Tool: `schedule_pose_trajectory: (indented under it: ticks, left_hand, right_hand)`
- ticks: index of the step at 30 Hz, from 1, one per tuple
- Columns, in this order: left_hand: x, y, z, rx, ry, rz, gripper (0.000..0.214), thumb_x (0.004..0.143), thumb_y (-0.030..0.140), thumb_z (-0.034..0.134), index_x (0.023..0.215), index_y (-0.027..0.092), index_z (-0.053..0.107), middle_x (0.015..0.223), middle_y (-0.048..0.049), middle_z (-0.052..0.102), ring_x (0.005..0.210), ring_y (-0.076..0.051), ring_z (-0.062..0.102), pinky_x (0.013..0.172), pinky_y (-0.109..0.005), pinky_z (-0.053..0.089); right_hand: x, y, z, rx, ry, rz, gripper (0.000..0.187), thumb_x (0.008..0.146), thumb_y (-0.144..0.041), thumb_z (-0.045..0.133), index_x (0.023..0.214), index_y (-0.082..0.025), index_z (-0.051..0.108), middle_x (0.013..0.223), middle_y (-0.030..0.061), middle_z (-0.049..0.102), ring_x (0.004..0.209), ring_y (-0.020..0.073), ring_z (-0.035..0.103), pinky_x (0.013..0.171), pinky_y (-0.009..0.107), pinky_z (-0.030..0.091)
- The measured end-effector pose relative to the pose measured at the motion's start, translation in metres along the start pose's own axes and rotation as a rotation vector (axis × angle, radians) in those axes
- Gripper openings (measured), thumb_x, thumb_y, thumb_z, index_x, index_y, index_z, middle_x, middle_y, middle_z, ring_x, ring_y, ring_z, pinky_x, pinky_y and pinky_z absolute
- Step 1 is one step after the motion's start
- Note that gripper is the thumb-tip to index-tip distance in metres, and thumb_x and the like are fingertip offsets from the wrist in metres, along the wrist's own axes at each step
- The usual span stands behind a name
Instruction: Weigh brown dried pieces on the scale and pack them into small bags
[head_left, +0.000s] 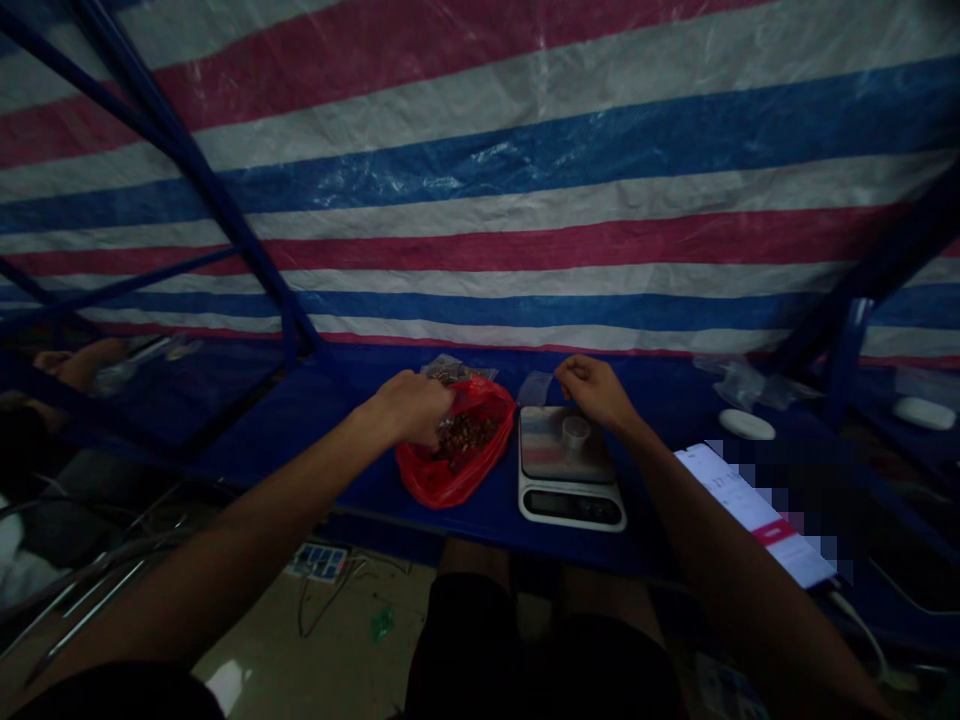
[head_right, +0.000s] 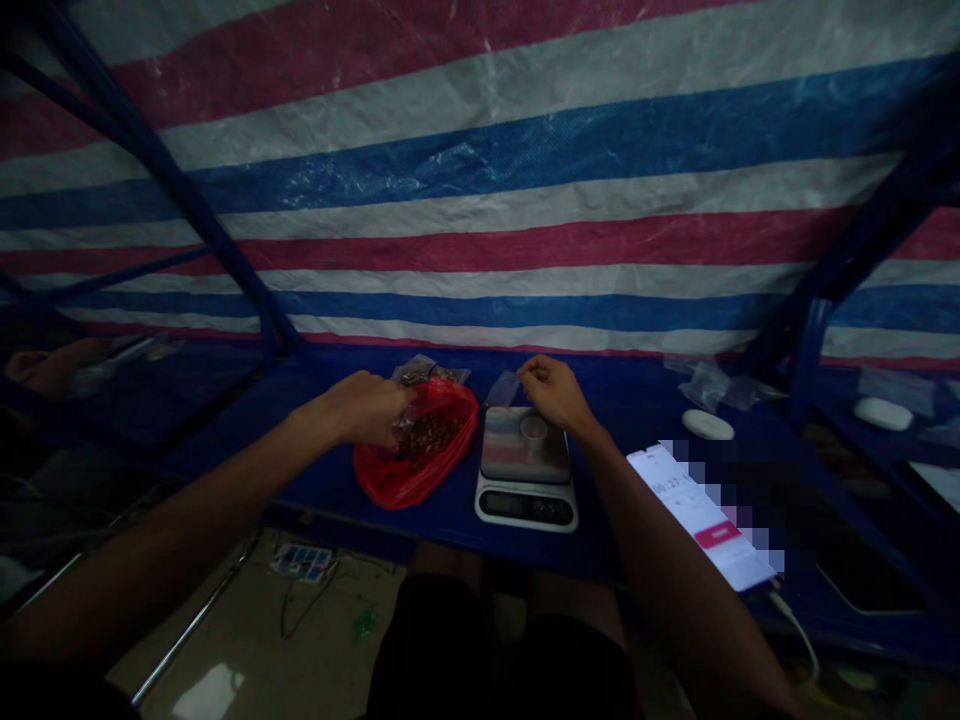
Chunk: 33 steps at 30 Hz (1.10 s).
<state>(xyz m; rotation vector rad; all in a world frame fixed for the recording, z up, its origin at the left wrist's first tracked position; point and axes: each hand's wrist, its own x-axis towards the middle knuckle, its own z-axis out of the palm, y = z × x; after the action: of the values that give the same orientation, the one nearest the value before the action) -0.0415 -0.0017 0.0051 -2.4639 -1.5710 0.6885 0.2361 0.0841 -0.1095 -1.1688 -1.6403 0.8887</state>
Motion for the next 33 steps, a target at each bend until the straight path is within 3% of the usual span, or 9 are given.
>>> schedule_pose_trajectory:
  ticks: [3, 10, 16, 21, 26, 30, 33]
  left_hand:
    - [-0.004, -0.002, 0.005, -0.041, 0.02, -0.018, 0.055, 0.073, 0.038, 0.079, 0.122, 0.015, 0.068, 0.106, -0.0174, 0.077, 0.101, -0.035, 0.073, 0.085, -0.042, 0.055]
    - [-0.014, -0.008, 0.006, -0.038, 0.009, 0.049, 0.029, 0.083, 0.037, 0.068, 0.105, 0.019, 0.075, 0.102, -0.0146, 0.078, 0.096, -0.035, 0.075, 0.076, -0.041, 0.055]
    - [-0.015, -0.012, 0.011, -0.078, 0.023, 0.043, 0.059, 0.073, 0.034, 0.078, 0.128, 0.018, 0.064, 0.113, -0.0141, 0.076, 0.1, -0.033, 0.073, 0.075, -0.038, 0.055]
    - [-0.013, -0.013, 0.011, -0.056, -0.009, 0.05, 0.036, 0.08, 0.037, 0.07, 0.109, 0.017, 0.072, 0.102, -0.0144, 0.077, 0.096, -0.034, 0.073, 0.075, -0.039, 0.055]
    - [-0.013, -0.011, 0.011, -0.086, 0.039, 0.093, 0.072, 0.068, 0.033, 0.084, 0.133, 0.017, 0.059, 0.126, -0.0147, 0.069, 0.111, -0.032, 0.068, 0.087, -0.037, 0.055]
    - [-0.012, -0.01, 0.011, -0.077, 0.082, 0.095, 0.033, 0.087, 0.027, 0.064, 0.118, 0.015, 0.066, 0.116, -0.0143, 0.073, 0.104, -0.028, 0.07, 0.085, -0.035, 0.054]
    - [-0.011, -0.011, 0.01, -0.074, 0.077, 0.095, 0.027, 0.087, 0.034, 0.06, 0.106, 0.017, 0.071, 0.106, -0.0124, 0.075, 0.097, -0.028, 0.072, 0.078, -0.035, 0.054]
  right_hand:
    - [-0.001, -0.001, 0.0, -0.004, -0.006, -0.005, 0.022, 0.085, -0.04, 0.059, 0.078, -0.019, 0.059, 0.06, -0.0007, 0.059, 0.054, 0.0146, 0.055, 0.053, 0.027, 0.04]
    - [-0.002, -0.005, 0.001, 0.001, 0.015, 0.01, 0.021, 0.084, -0.04, 0.059, 0.076, -0.02, 0.059, 0.06, -0.0004, 0.059, 0.054, 0.0153, 0.055, 0.054, 0.028, 0.04]
    - [-0.002, -0.002, 0.002, 0.004, 0.004, 0.014, 0.019, 0.083, -0.038, 0.06, 0.078, -0.02, 0.06, 0.06, -0.0004, 0.059, 0.054, 0.0156, 0.055, 0.054, 0.028, 0.04]
    - [-0.004, -0.004, 0.0, -0.013, 0.005, 0.001, 0.02, 0.084, -0.038, 0.06, 0.077, -0.02, 0.06, 0.06, -0.0006, 0.059, 0.054, 0.0149, 0.054, 0.053, 0.027, 0.04]
    - [-0.004, -0.004, 0.0, 0.011, -0.001, 0.006, 0.019, 0.084, -0.037, 0.06, 0.077, -0.02, 0.059, 0.06, -0.0007, 0.059, 0.054, 0.0141, 0.054, 0.052, 0.026, 0.039]
    - [-0.003, 0.0, 0.0, 0.003, -0.013, 0.007, 0.019, 0.084, -0.038, 0.06, 0.079, -0.019, 0.061, 0.061, -0.0009, 0.059, 0.054, 0.0143, 0.054, 0.052, 0.026, 0.039]
    - [-0.003, 0.003, 0.0, -0.019, -0.017, -0.003, 0.02, 0.084, -0.039, 0.061, 0.079, -0.019, 0.062, 0.061, -0.0007, 0.06, 0.055, 0.0145, 0.055, 0.053, 0.027, 0.039]
